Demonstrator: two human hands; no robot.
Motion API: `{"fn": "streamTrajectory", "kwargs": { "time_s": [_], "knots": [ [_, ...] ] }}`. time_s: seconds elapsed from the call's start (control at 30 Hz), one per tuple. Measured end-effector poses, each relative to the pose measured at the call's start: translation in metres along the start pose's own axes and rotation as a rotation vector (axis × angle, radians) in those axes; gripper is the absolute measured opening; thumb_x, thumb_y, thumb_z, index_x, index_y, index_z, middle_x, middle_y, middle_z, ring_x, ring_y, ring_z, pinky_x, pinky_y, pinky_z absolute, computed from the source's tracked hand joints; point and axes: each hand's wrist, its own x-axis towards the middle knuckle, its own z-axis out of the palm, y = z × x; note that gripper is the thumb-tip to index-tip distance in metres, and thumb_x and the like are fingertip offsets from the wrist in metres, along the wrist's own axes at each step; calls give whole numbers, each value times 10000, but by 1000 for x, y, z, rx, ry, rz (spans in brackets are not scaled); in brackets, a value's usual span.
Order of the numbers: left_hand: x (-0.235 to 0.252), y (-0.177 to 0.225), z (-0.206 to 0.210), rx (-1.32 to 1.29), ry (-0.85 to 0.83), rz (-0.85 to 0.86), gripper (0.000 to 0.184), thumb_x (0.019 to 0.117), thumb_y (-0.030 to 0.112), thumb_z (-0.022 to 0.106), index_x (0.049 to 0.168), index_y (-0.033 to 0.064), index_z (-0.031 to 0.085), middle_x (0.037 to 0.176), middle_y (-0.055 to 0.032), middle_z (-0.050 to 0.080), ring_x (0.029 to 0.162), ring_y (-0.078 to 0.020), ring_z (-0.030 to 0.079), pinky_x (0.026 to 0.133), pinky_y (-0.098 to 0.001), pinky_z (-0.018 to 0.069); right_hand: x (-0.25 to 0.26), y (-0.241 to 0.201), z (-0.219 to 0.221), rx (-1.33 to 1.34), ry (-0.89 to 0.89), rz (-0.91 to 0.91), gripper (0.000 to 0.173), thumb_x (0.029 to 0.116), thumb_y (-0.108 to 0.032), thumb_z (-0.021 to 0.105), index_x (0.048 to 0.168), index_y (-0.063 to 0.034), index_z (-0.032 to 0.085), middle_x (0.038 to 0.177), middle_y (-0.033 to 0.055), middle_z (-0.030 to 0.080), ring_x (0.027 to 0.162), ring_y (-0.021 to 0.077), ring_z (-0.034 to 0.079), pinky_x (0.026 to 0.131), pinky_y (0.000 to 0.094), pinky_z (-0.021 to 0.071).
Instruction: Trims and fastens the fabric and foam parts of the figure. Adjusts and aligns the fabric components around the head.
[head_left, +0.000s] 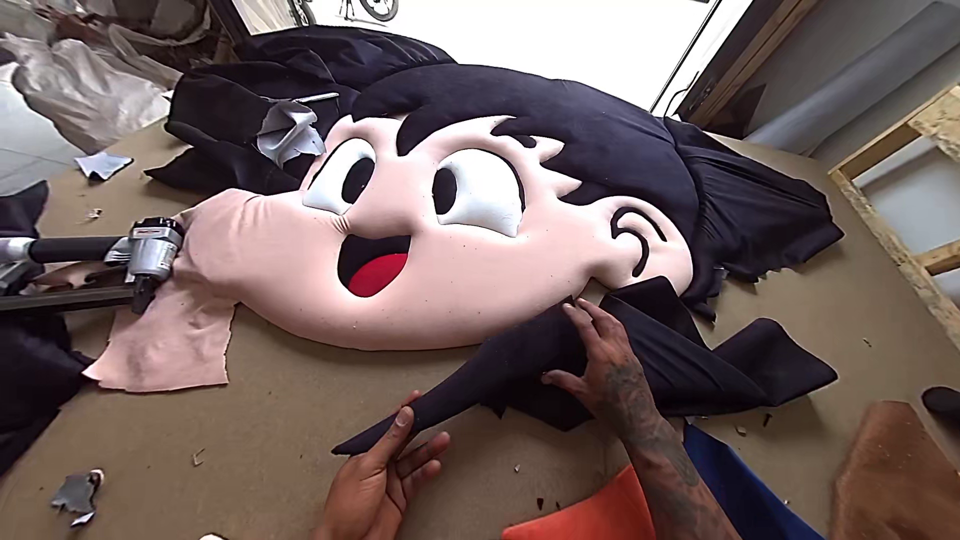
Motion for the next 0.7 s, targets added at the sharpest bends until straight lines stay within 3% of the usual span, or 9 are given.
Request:
{"fn": "streamTrajectory", "kwargs": {
  "time_s": [0.07,0.17,0.33,0.4,0.43,0.5,0.53,0.6,0.7],
  "knots": [
    [3,0,-3,-20,-26,-7,417,1083,254,521,1471,105,546,1232,-252,693,925,-366,760,706,-445,657,-11,10,4,-71,37,49,918,733,-783,717,1439,-209,594,1468,25,575,1339,229,550,1089,435,493],
    [4,5,-14,8,23,110,402,1081,177,510,1470,78,506,1234,-260,691,1001,-387,744,784,-481,646,-24,20,4,-148,81,3,694,894,-752,553,1324,-224,688,1324,-49,683,1314,166,577,1128,433,450],
    [0,37,-49,453,101,363,443,953,80,703,1344,10,507,1162,-185,707,971,-338,746,750,-489,657,-35,32,-3,-128,30,-117,568,981,-666,499,1279,-234,715,1405,-60,635,1421,155,482,1210,458,368],
    [1,50,-55,792,128,519,490,860,175,827,1241,10,568,1126,-129,726,931,-268,745,734,-432,661,-40,33,-6,-131,-3,-141,598,972,-695,482,1287,-241,711,1436,-55,613,1445,161,455,1223,468,354],
    [2,54,-55,995,141,593,515,825,303,862,1209,54,626,1094,-74,739,930,-211,738,760,-400,652,-42,32,-8,-128,-15,-148,624,959,-716,481,1292,-240,707,1449,-53,604,1460,166,437,1230,476,345],
    [7,55,-50,1393,168,719,608,779,620,807,1213,213,683,1109,63,734,1011,-109,703,855,-388,616,-48,30,-8,-108,-19,-148,642,947,-724,495,1305,-232,701,1465,-51,592,1478,167,414,1243,482,332],
    [12,52,-46,1530,162,793,650,769,722,745,1229,265,698,1134,85,726,1061,-112,675,903,-417,579,-50,29,-7,-92,-14,-144,630,946,-711,511,1301,-228,703,1462,-49,595,1479,168,414,1246,485,328],
    [26,41,-35,1701,114,938,675,775,775,670,1258,305,709,1153,74,723,1108,-161,658,955,-455,550,-53,29,-8,-70,-7,-135,603,949,-692,527,1300,-235,707,1454,-55,602,1477,166,418,1249,483,328],
    [42,26,-18,1805,7,1063,555,849,636,678,1293,304,708,1195,26,710,1138,-213,652,968,-456,551,-55,29,-8,-58,-11,-134,591,952,-685,528,1315,-253,701,1452,-65,604,1473,164,424,1247,485,329]
  ]
}}
